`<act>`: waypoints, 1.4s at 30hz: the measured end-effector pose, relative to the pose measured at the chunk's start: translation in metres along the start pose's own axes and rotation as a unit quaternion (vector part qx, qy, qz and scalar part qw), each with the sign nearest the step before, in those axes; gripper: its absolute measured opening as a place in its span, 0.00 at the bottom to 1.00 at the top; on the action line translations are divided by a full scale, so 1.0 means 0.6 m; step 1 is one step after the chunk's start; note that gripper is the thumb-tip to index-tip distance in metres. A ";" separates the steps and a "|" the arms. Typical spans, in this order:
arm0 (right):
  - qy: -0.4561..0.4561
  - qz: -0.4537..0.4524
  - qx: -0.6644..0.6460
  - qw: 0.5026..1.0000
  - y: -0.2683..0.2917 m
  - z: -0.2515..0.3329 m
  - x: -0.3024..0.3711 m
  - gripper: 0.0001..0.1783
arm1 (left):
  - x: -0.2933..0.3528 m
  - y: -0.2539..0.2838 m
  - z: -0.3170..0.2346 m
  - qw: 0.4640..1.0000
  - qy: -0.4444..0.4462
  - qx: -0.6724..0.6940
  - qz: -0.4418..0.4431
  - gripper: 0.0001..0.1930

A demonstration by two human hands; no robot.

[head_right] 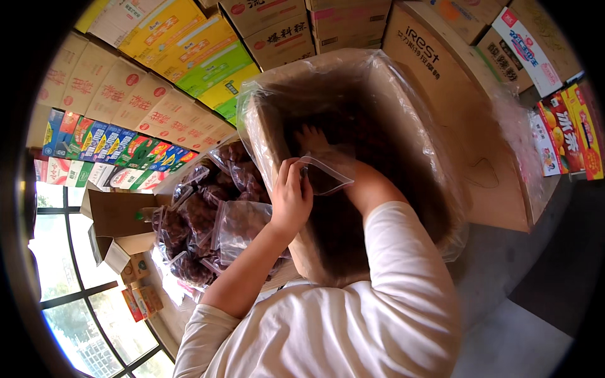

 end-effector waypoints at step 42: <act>-0.108 -0.152 0.043 0.981 -0.038 0.038 -0.092 0.09 | -0.004 0.000 -0.004 0.998 0.045 -0.019 0.030 0.16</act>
Point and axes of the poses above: each hand's wrist, its own x-axis away from the middle knuckle, its own y-axis out of the back of the hand, z = x × y, the point moved 1 cm from there along -x, towards the middle knuckle, and after that the axes turned 6 degrees about -x, right-handed, at the moved point
